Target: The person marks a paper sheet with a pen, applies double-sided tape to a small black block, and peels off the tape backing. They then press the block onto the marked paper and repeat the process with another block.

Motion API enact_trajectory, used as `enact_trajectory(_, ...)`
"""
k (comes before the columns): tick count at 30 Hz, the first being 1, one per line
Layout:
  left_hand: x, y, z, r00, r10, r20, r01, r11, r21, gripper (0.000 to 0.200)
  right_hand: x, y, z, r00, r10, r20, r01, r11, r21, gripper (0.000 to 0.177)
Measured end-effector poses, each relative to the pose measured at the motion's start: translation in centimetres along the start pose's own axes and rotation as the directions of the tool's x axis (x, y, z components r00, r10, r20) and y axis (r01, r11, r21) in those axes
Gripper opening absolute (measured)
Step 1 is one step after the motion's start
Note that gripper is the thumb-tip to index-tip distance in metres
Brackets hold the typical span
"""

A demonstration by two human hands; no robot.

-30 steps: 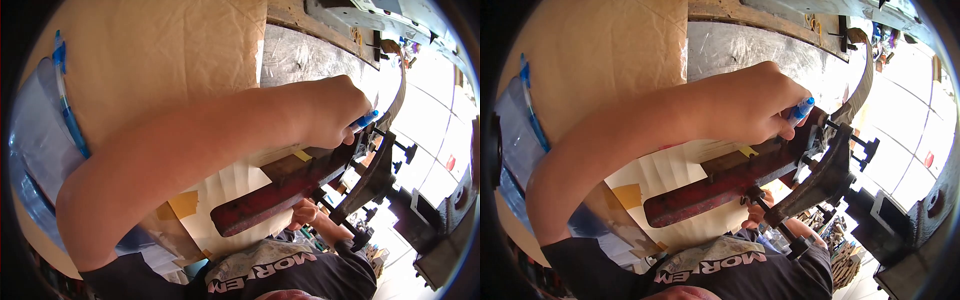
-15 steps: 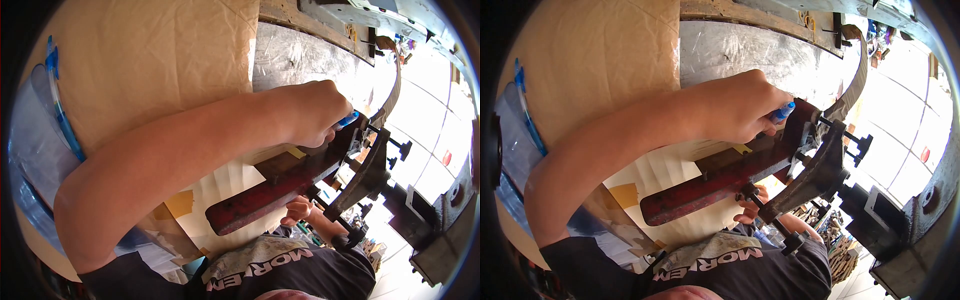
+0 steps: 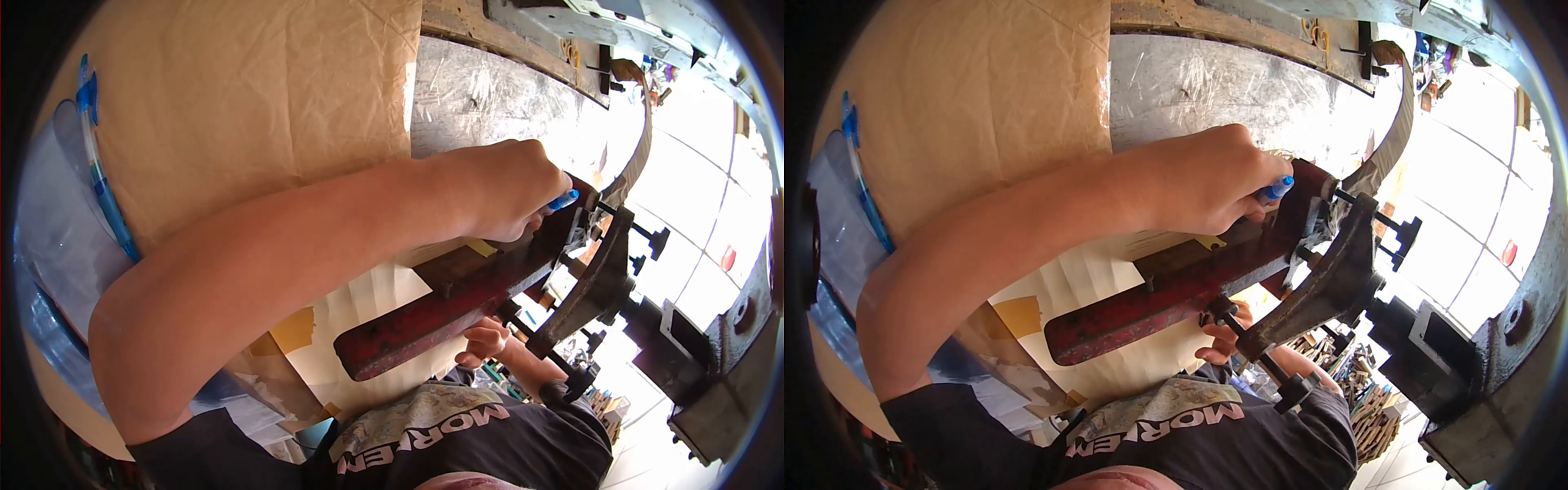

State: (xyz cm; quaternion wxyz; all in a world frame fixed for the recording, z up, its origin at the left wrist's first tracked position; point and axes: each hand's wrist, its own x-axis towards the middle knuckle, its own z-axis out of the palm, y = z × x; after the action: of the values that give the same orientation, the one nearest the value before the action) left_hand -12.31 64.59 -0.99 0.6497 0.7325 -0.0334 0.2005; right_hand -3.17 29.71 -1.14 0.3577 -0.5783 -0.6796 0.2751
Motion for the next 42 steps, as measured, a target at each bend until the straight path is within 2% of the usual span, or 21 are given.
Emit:
enact_trajectory(1,0.0,0.0,0.1,1.0,0.008,-0.018,-0.008,1.0,-0.001,0.01,0.3,0.1,-0.2,1.0,0.0,0.0,0.0,1.0,0.0,0.043)
enact_trajectory(3,-0.1,-0.3,0.3,0.999,0.017,-0.035,-0.017,1.0,-0.003,0.011,0.9,0.2,-0.6,0.989,-0.108,0.099,0.11,0.994,-0.016,0.044)
enact_trajectory(6,0.0,-0.6,0.7,0.998,0.037,-0.056,-0.04,0.998,-0.04,0.011,1.1,0.2,-0.6,0.985,-0.124,0.122,0.129,0.991,-0.037,0.044)
enact_trajectory(9,0.0,-0.3,0.6,0.998,0.028,-0.06,-0.028,1.0,-0.001,0.011,1.1,0.1,-0.7,0.985,-0.12,0.123,0.128,0.99,-0.058,0.043)
enact_trajectory(15,-0.1,0.2,0.0,0.999,0.024,0.024,-0.024,1.0,-0.014,0.013,0.7,0.0,-0.9,0.988,-0.106,0.116,0.117,0.988,-0.098,0.043)
enact_trajectory(17,-0.2,0.5,-0.5,0.998,0.041,0.055,-0.046,0.994,0.096,0.013,0.1,0.0,-0.6,0.994,-0.052,0.092,0.061,0.994,-0.09,0.043)
enact_trajectory(19,-0.2,0.5,-0.7,0.998,0.025,0.057,-0.029,0.997,0.072,0.012,0.4,-0.1,-0.7,0.998,0.003,0.067,0.003,0.997,-0.079,0.044)
enact_trajectory(21,-0.2,0.4,-0.6,0.998,0.007,0.06,-0.01,0.999,0.05,0.012,1.0,-0.1,-1.2,0.984,-0.05,0.173,0.061,0.997,-0.056,0.041)
enact_trajectory(23,-0.2,0.0,-0.2,0.999,0.022,0.023,-0.021,0.998,-0.062,0.01,0.8,-0.2,-1.1,0.985,-0.049,0.167,0.061,0.996,-0.068,0.04)
enact_trajectory(28,0.1,0.0,0.6,1.0,0.014,-0.011,-0.015,0.999,-0.039,0.008,0.6,-0.5,-1.3,0.981,-0.029,0.19,0.049,0.994,-0.101,0.04)
enact_trajectory(30,0.1,0.0,0.6,1.0,0.014,-0.022,-0.015,0.999,-0.04,0.008,-1.3,-0.6,-1.0,0.989,0.075,0.125,-0.053,0.984,-0.173,0.048)
enact_trajectory(33,0.0,0.1,0.3,0.999,0.036,-0.006,-0.036,0.999,-0.036,0.01,-1.8,-0.4,-1.0,0.992,0.046,0.116,-0.024,0.983,-0.18,0.05)
enact_trajectory(35,0.0,0.2,-0.1,0.998,0.047,0.044,-0.049,0.998,0.034,0.012,-1.0,-0.6,-0.9,0.99,0.063,0.124,-0.042,0.985,-0.165,0.049)
enact_trajectory(37,0.1,0.2,-0.5,0.997,0.039,0.061,-0.039,0.999,0.008,0.012,-0.2,-0.8,-0.9,0.988,0.082,0.132,-0.061,0.987,-0.152,0.048)
enact_trajectory(38,0.1,0.3,-0.6,0.997,0.027,0.078,-0.026,1.0,-0.014,0.012,1.2,-0.8,-0.8,0.992,0.016,0.127,0.003,0.99,-0.143,0.044)
enact_trajectory(39,0.0,0.1,-0.5,0.997,0.028,0.077,-0.027,1.0,-0.014,0.012,2.1,-0.8,-0.7,0.991,-0.05,0.122,0.067,0.989,-0.134,0.041)
enact_trajectory(42,-0.1,0.0,0.1,0.998,0.061,0.001,-0.061,0.996,-0.061,0.011,2.6,-0.9,-0.8,0.989,-0.036,0.144,0.052,0.992,-0.111,0.041)
